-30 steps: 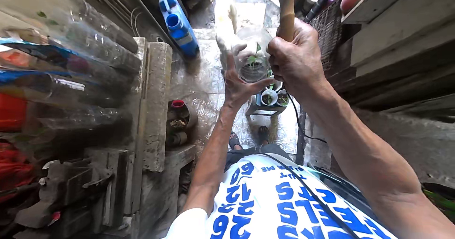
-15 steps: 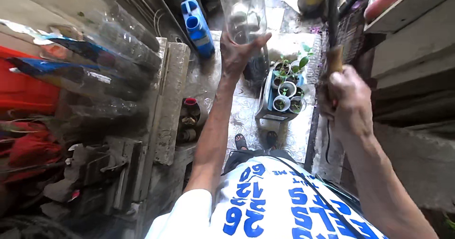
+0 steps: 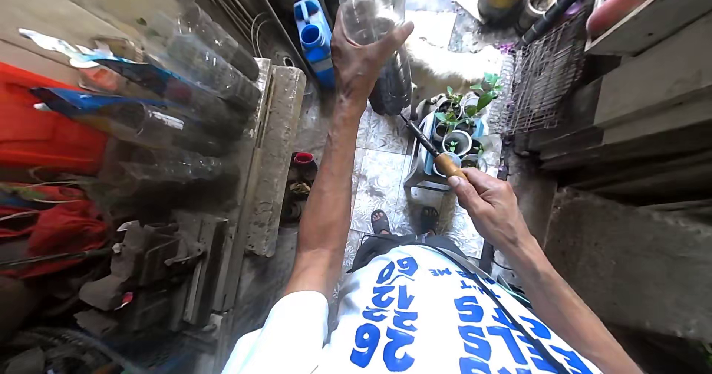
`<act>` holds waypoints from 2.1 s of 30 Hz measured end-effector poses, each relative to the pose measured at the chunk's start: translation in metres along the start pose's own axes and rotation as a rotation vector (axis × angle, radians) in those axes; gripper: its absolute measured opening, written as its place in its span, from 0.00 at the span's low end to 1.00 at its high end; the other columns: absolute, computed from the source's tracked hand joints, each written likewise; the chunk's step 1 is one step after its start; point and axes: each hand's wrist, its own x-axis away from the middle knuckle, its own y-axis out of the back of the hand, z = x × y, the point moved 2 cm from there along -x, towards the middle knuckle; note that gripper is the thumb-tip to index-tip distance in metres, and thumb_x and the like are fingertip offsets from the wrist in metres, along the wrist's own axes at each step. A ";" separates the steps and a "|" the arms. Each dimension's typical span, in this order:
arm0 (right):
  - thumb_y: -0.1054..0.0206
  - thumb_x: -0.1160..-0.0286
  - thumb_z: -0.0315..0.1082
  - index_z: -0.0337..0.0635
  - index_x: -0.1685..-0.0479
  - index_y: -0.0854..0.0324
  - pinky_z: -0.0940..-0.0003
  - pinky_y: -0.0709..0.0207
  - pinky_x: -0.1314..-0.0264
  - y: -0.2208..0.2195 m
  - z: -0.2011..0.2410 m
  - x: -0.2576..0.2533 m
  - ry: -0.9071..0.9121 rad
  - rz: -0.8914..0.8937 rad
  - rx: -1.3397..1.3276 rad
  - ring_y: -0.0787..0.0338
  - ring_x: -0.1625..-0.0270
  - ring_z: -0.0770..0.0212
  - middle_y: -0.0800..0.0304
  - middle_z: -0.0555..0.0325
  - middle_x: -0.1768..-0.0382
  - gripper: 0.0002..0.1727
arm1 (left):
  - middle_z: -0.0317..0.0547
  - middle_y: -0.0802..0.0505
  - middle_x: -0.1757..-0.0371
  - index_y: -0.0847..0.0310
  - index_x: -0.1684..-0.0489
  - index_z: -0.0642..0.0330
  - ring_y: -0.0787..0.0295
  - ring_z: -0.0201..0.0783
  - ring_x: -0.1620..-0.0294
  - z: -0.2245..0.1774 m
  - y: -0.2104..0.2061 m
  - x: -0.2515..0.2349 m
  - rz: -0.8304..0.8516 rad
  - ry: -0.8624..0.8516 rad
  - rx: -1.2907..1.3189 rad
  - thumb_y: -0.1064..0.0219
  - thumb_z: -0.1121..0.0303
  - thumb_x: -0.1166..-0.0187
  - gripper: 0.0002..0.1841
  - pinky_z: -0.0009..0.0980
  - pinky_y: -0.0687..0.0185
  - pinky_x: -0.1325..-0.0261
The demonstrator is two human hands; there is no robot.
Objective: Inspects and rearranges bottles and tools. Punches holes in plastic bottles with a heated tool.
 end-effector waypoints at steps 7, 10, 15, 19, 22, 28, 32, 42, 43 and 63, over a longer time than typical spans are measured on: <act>0.45 0.10 0.50 0.48 0.52 0.13 0.75 0.30 0.77 -0.007 -0.003 -0.008 -0.009 0.020 -0.008 0.27 0.81 0.76 0.25 0.70 0.80 0.19 | 0.52 0.09 0.47 0.25 0.35 0.71 0.08 0.37 0.46 0.000 0.003 0.005 0.023 -0.046 0.055 0.09 0.60 0.53 0.43 0.34 0.10 0.38; 0.45 0.10 0.49 0.47 0.52 0.12 0.76 0.30 0.77 -0.009 -0.004 -0.009 -0.009 0.016 -0.011 0.27 0.81 0.76 0.25 0.71 0.81 0.19 | 0.54 0.09 0.44 0.26 0.32 0.72 0.09 0.38 0.43 -0.001 0.003 0.007 0.023 -0.045 0.041 0.08 0.59 0.54 0.46 0.34 0.11 0.36; 0.45 0.10 0.48 0.47 0.53 0.13 0.76 0.33 0.79 -0.013 -0.007 -0.008 -0.003 -0.005 -0.009 0.29 0.83 0.76 0.27 0.71 0.82 0.18 | 0.52 0.09 0.45 0.25 0.33 0.69 0.09 0.36 0.44 0.002 -0.001 0.011 -0.036 -0.016 0.001 0.08 0.58 0.54 0.45 0.33 0.11 0.37; 0.44 0.10 0.48 0.47 0.53 0.13 0.77 0.32 0.78 -0.013 -0.009 -0.008 -0.010 -0.009 -0.002 0.29 0.82 0.77 0.26 0.71 0.82 0.18 | 0.54 0.09 0.44 0.25 0.32 0.69 0.10 0.38 0.42 0.009 -0.002 0.015 -0.051 -0.005 -0.049 0.09 0.54 0.54 0.47 0.35 0.12 0.36; 0.45 0.10 0.48 0.47 0.53 0.13 0.75 0.33 0.78 -0.012 -0.009 -0.011 -0.016 -0.004 0.022 0.29 0.82 0.76 0.26 0.70 0.81 0.18 | 0.53 0.08 0.46 0.25 0.33 0.68 0.08 0.38 0.45 0.012 -0.003 0.016 -0.053 -0.018 -0.046 0.09 0.55 0.53 0.45 0.37 0.10 0.38; 0.44 0.11 0.49 0.48 0.55 0.13 0.72 0.32 0.79 -0.015 -0.009 -0.015 -0.008 0.019 0.046 0.28 0.83 0.73 0.25 0.69 0.82 0.19 | 0.51 0.08 0.48 0.22 0.37 0.66 0.08 0.37 0.47 0.011 0.001 0.020 -0.070 -0.038 -0.060 0.08 0.56 0.55 0.43 0.36 0.10 0.41; 0.45 0.10 0.49 0.48 0.55 0.14 0.70 0.33 0.79 -0.018 -0.009 -0.017 -0.015 0.046 0.032 0.28 0.83 0.72 0.26 0.68 0.82 0.18 | 0.51 0.08 0.48 0.22 0.39 0.66 0.08 0.37 0.48 0.014 0.006 0.022 -0.071 -0.065 -0.075 0.08 0.56 0.55 0.41 0.36 0.10 0.42; 0.44 0.11 0.50 0.48 0.55 0.13 0.70 0.32 0.80 -0.009 -0.004 -0.012 -0.005 0.062 0.058 0.28 0.83 0.72 0.26 0.69 0.82 0.18 | 0.51 0.09 0.45 0.24 0.35 0.68 0.10 0.37 0.44 0.020 0.017 0.021 -0.105 -0.080 -0.127 0.09 0.51 0.54 0.46 0.36 0.12 0.39; 0.44 0.11 0.50 0.48 0.54 0.13 0.71 0.32 0.80 -0.007 -0.003 -0.011 -0.007 0.064 0.054 0.28 0.83 0.73 0.25 0.69 0.82 0.18 | 0.51 0.09 0.44 0.24 0.33 0.68 0.10 0.37 0.42 0.020 0.018 0.020 -0.108 -0.073 -0.146 0.09 0.50 0.54 0.47 0.36 0.12 0.37; 0.44 0.10 0.48 0.47 0.54 0.13 0.73 0.32 0.80 -0.016 -0.002 -0.011 0.018 0.046 -0.005 0.29 0.83 0.73 0.26 0.69 0.82 0.18 | 0.52 0.09 0.45 0.25 0.33 0.67 0.09 0.38 0.44 0.024 0.015 0.036 -0.123 -0.023 -0.072 0.09 0.55 0.52 0.45 0.36 0.11 0.38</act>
